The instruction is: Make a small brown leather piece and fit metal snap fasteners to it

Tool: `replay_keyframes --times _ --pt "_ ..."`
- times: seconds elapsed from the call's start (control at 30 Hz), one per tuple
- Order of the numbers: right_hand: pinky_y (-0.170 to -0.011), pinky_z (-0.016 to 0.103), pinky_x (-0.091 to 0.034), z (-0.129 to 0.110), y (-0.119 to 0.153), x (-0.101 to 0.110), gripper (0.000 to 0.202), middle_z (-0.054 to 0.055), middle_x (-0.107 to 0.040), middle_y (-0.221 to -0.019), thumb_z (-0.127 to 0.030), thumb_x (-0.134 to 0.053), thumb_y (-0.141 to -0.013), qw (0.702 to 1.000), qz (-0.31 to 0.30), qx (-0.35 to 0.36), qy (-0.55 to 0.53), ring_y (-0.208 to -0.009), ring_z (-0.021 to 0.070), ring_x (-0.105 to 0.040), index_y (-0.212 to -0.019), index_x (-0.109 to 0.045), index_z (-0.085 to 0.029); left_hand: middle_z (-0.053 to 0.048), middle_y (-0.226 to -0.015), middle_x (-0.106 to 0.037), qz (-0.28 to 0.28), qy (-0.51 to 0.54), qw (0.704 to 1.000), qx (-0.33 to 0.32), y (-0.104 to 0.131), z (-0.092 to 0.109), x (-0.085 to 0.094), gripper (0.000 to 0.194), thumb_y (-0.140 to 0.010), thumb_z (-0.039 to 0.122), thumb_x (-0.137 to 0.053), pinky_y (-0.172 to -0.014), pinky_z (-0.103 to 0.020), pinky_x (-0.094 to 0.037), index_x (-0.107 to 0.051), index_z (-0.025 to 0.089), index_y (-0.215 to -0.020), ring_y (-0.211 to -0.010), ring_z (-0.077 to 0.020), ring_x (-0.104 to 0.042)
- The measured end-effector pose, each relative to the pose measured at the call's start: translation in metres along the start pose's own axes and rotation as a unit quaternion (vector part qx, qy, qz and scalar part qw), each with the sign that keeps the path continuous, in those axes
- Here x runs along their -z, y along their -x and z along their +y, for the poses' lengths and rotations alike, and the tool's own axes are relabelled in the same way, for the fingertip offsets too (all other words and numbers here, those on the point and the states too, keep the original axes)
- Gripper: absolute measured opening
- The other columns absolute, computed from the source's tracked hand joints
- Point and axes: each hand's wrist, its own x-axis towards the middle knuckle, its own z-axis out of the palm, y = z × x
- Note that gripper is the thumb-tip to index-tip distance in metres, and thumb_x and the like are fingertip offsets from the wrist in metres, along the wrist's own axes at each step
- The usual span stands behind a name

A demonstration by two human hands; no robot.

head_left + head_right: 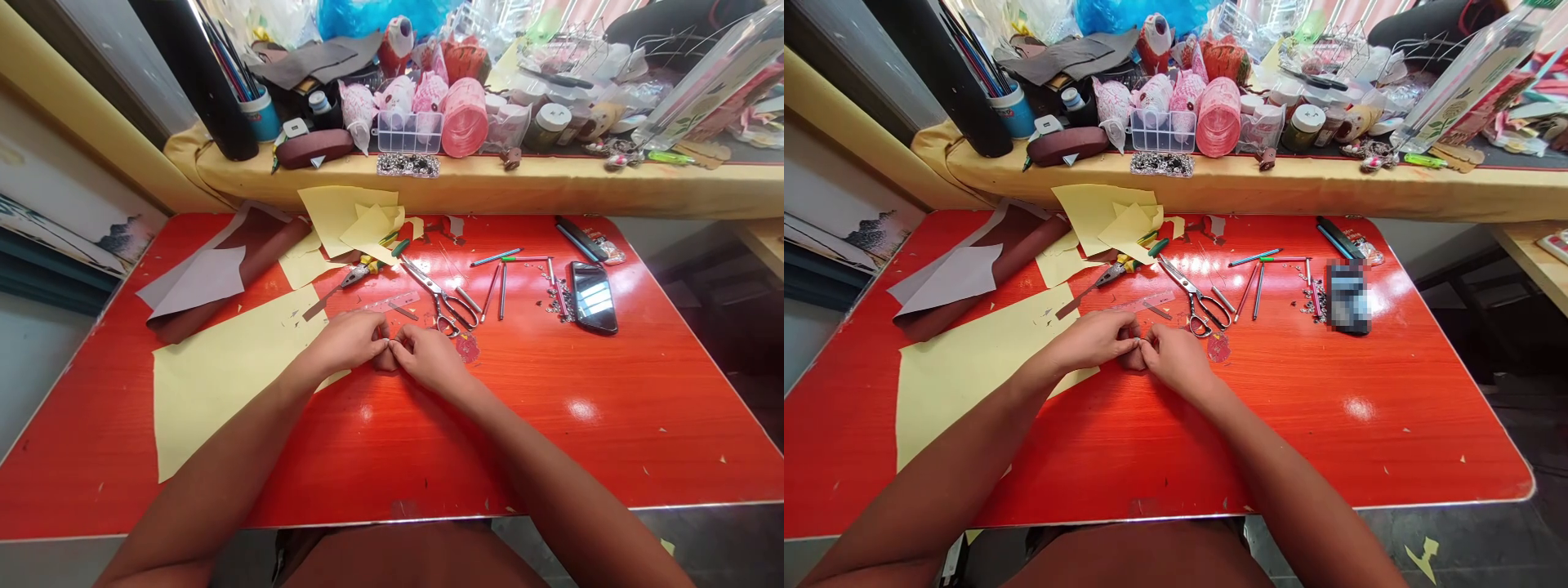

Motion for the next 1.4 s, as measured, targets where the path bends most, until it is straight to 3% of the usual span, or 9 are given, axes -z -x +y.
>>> replay_keyframes --times 0.73,1.4 --pt "-0.062 0.028 -0.031 0.003 0.0022 -0.0025 0.02 0.003 -0.076 -0.084 -0.034 -0.059 -0.099 1.0 0.017 0.023 0.013 -0.074 0.0187 -0.063 -0.091 -0.072 -0.022 -0.002 -0.097 -0.076 0.0 0.06 0.998 0.004 0.0037 -0.0077 -0.0029 0.012 -0.09 0.03 -0.059 -0.072 -0.031 -0.045 -0.069 0.024 -0.089 -0.089 -0.0216 -0.068" --pt "-0.062 0.027 -0.031 0.0043 -0.0015 -0.0045 0.019 0.003 -0.077 -0.085 -0.035 -0.06 -0.098 1.0 0.015 0.018 0.004 -0.075 0.0188 -0.064 -0.09 -0.071 -0.022 -0.001 -0.095 -0.076 -0.017 0.034 0.999 0.014 -0.0014 -0.0055 -0.0008 0.013 -0.088 0.028 -0.057 -0.069 -0.031 -0.042 -0.069 0.024 -0.09 -0.087 -0.0214 -0.067"
